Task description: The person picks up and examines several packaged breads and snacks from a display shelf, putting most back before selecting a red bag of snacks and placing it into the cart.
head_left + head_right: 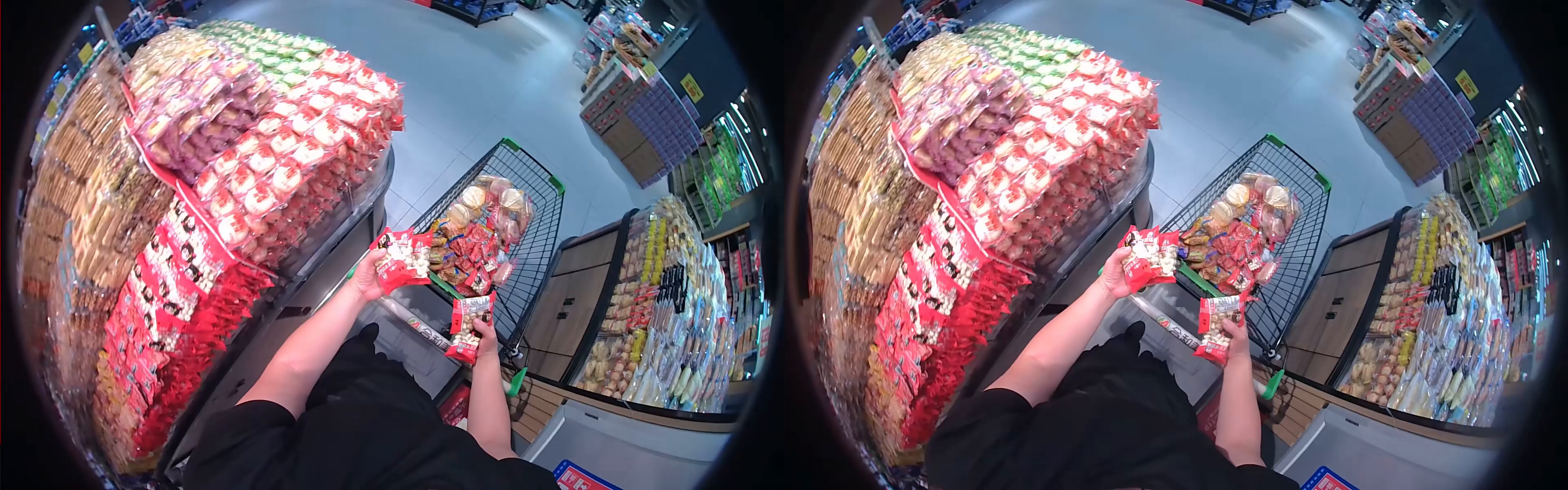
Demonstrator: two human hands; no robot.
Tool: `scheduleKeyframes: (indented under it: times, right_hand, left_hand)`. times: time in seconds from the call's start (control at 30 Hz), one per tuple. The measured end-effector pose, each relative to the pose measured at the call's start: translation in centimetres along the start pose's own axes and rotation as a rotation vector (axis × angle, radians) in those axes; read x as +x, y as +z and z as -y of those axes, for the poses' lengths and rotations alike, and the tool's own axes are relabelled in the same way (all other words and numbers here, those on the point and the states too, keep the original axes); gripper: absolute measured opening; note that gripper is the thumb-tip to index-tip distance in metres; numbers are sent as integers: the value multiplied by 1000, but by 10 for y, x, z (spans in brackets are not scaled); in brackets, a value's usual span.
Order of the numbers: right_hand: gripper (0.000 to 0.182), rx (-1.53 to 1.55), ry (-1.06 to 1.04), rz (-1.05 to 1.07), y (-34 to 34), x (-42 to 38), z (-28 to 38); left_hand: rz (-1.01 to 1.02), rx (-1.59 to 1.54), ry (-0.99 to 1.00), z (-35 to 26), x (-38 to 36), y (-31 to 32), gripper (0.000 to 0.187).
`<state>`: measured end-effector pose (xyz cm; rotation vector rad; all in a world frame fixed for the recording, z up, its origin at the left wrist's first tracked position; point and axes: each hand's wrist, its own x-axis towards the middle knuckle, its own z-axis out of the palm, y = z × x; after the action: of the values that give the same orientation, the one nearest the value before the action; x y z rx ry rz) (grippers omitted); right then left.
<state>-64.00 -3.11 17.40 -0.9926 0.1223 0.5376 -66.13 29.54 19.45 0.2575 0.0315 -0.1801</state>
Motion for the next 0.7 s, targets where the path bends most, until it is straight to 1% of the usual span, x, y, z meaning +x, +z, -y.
scheduleKeyframes:
  times: [0.13, 0.3, 0.33, 0.47, 0.5, 0.57, 0.6, 0.63, 0.7]
  right_hand:
    - [60, 31, 15, -14, 13, -22, -9]
    - [58, 47, 32, -12, 4, -42, -27]
    - [58, 54, 25, 18, 0, -46, -30]
    - [60, -66, -11, 54, 52, -72, -12]
    - [60, -77, -2, 71, 62, -74, -8]
    - [60, -202, 11, 144, 80, -74, 0]
    - [60, -234, 7, 216, 89, -72, 4]
    - [60, -243, 7, 234, 96, -71, 6]
    - [58, -285, -25, 302, 111, -69, 6]
  left_hand:
    - [0, 13, 35, 4, -26, -3, 82]
    - [17, 11, 100, 10, -60, -5, 84]
    - [24, 24, 126, 11, -67, -3, 85]
    - [70, 18, 161, 9, -95, 6, 82]
    - [69, 16, 183, 11, -100, -1, 82]
    - [30, -21, 146, 13, -106, -17, 80]
    - [17, -12, 175, 15, -110, -17, 77]
    - [23, -11, 194, 16, -112, -21, 77]
    - [-68, -70, 190, 20, -116, -38, 76]
